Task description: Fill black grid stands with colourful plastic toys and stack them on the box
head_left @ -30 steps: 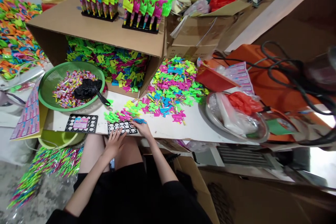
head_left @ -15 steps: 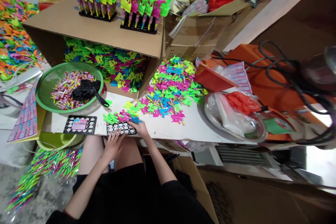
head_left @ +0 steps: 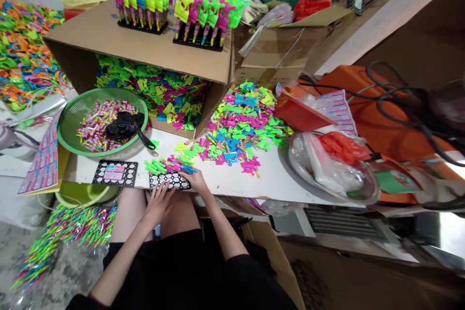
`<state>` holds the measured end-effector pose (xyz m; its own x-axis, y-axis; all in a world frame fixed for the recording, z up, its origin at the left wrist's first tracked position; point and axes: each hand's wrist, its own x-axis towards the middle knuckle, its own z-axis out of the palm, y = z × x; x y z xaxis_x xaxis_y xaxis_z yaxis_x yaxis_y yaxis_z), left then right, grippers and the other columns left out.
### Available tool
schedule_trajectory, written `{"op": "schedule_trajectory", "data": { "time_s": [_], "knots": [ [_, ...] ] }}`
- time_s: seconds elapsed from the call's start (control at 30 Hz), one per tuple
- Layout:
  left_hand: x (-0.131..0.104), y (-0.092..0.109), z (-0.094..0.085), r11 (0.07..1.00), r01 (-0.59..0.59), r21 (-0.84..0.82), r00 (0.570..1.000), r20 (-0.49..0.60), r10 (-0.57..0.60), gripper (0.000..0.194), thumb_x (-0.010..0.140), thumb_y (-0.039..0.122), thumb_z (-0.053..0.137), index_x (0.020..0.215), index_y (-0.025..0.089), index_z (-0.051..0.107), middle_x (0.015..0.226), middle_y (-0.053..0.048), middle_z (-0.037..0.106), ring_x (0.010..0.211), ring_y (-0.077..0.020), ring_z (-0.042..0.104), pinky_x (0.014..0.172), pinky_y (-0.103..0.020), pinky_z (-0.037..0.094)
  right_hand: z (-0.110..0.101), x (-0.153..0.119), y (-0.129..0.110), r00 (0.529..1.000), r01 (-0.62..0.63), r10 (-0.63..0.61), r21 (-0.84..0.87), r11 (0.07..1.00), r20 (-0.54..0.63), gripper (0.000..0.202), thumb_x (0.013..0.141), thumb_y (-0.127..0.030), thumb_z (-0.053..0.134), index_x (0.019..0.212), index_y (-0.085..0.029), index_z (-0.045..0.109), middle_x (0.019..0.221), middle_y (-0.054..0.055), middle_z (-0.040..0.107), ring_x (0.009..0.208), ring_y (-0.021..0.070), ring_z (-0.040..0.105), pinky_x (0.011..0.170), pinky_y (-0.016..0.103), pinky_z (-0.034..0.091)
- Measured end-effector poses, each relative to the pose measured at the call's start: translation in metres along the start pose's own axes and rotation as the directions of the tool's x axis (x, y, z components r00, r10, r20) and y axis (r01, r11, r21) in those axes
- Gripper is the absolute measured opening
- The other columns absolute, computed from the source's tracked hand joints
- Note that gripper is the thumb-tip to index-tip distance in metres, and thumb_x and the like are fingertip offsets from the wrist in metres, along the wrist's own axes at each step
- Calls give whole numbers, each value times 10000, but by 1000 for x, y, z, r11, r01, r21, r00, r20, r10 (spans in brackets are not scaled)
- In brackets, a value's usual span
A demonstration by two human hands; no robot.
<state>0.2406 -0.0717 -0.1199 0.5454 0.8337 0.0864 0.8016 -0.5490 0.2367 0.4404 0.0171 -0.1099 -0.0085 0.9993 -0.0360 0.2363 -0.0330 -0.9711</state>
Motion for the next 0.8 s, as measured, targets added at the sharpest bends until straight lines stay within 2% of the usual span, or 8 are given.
{"op": "schedule_trajectory", "data": {
  "time_s": [0.17, 0.27, 0.37, 0.6, 0.8],
  "knots": [
    [-1, -1, 2, 1000, 1, -3, 1000, -14, -1, 632, 878, 233, 511, 1466, 239, 277, 1556, -101, 218, 1447, -279, 141, 1155, -520, 189, 3, 4, 1, 1000, -12, 12, -34, 999, -9, 251, 689, -445, 678, 759, -206, 711, 698, 19, 715, 737, 229, 665, 682, 315, 533],
    [-1, -1, 3, 1000, -2, 0, 1000, -5, 2, 635, 877, 230, 510, 1467, 232, 275, 1557, -105, 211, 1447, -282, 138, 1153, -520, 188, 6, 6, 3, 997, -76, 77, -87, 993, 12, 292, 679, -486, 682, 644, -196, 682, 558, 15, 669, 617, 223, 653, 602, 296, 511],
    [0, -1, 2, 1000, -1, -2, 1000, 0, 1, 633, 875, 227, 510, 1464, 232, 279, 1556, -107, 212, 1446, -284, 138, 1149, -525, 188, 8, 7, 5, 990, -140, 141, -107, 984, 7, 331, 685, -506, 677, 597, -187, 653, 516, 24, 650, 557, 221, 645, 553, 282, 486],
    [0, -1, 2, 1000, 11, -2, 1000, 6, -11, 621, 873, 223, 514, 1454, 231, 297, 1551, -104, 234, 1444, -270, 153, 1152, -516, 180, 11, 5, 4, 997, -83, 84, -124, 989, 2, 309, 702, -484, 653, 713, -176, 682, 542, 3, 649, 534, 193, 617, 536, 258, 456],
    [0, -2, 8, 1000, 28, 5, 1000, 9, -28, 617, 874, 235, 515, 1451, 249, 298, 1552, -97, 232, 1445, -264, 153, 1153, -509, 175, 14, -1, 14, 998, 14, -22, -136, 991, -53, 389, 752, -534, 578, 807, -173, 712, 749, 38, 720, 686, 215, 640, 658, 288, 485]
  ]
}}
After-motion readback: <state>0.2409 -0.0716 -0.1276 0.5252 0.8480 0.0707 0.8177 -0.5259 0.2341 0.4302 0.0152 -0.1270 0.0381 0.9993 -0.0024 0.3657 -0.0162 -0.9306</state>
